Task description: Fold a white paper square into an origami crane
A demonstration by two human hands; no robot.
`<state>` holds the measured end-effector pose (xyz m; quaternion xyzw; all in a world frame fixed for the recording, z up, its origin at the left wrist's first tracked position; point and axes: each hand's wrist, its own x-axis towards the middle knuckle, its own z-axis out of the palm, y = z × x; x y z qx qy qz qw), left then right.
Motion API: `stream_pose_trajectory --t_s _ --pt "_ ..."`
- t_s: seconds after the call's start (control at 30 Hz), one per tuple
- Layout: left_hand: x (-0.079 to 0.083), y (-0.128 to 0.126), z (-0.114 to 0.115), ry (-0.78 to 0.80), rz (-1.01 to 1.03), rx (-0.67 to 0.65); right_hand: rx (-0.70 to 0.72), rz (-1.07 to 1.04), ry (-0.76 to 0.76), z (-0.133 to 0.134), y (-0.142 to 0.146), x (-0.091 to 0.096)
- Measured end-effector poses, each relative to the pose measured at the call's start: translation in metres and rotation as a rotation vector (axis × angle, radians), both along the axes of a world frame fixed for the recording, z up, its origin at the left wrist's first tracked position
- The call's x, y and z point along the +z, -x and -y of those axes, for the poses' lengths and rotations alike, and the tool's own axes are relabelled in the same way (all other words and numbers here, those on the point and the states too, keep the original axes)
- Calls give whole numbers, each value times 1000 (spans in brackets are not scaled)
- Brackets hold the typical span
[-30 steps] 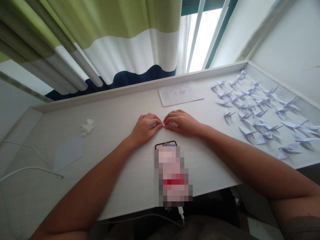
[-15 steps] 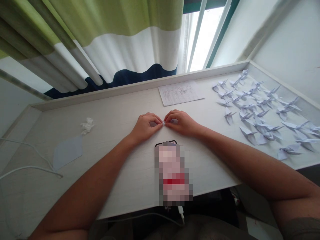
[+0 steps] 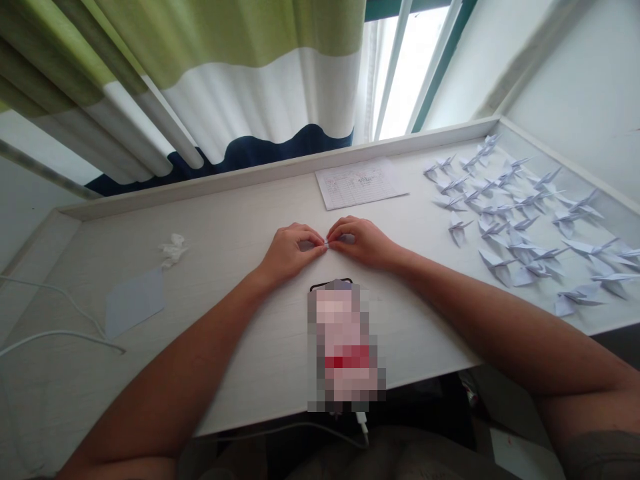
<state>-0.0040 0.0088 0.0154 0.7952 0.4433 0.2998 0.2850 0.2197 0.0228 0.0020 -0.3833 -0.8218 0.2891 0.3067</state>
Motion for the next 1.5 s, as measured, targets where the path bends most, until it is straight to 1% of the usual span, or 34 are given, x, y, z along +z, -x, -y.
stream_pose_trajectory --t_s 0.1,0.23,0.33,0.5,0.6,0.77,0.9,1.03,1.17,1.33,1.5 --pt "1 0 -1 17 -3 4 17 27 -4 -2 -1 0" --pt "0 2 -3 106 17 27 22 13 15 -3 -4 2" --pt "1 2 -4 146 20 39 60 8 21 -3 -6 3" --pt "2 0 -1 79 4 31 50 51 -42 -4 -5 0" --pt "2 0 -1 69 -10 15 57 61 -52 -4 -3 -1" --pt "1 0 -3 78 -27 39 -21 37 -55 -2 0 -3" --pt "2 1 -4 129 2 64 -64 29 -41 -3 2 -4" --pt "4 1 -3 141 11 76 -62 24 -29 -4 2 -4" --pt "2 4 -3 130 49 40 -51 14 -31 -5 0 -7" --pt "-1 6 -3 144 77 15 -71 22 -40 -6 2 -9" --pt "1 5 -3 176 88 19 -101 62 -36 -5 6 -7"
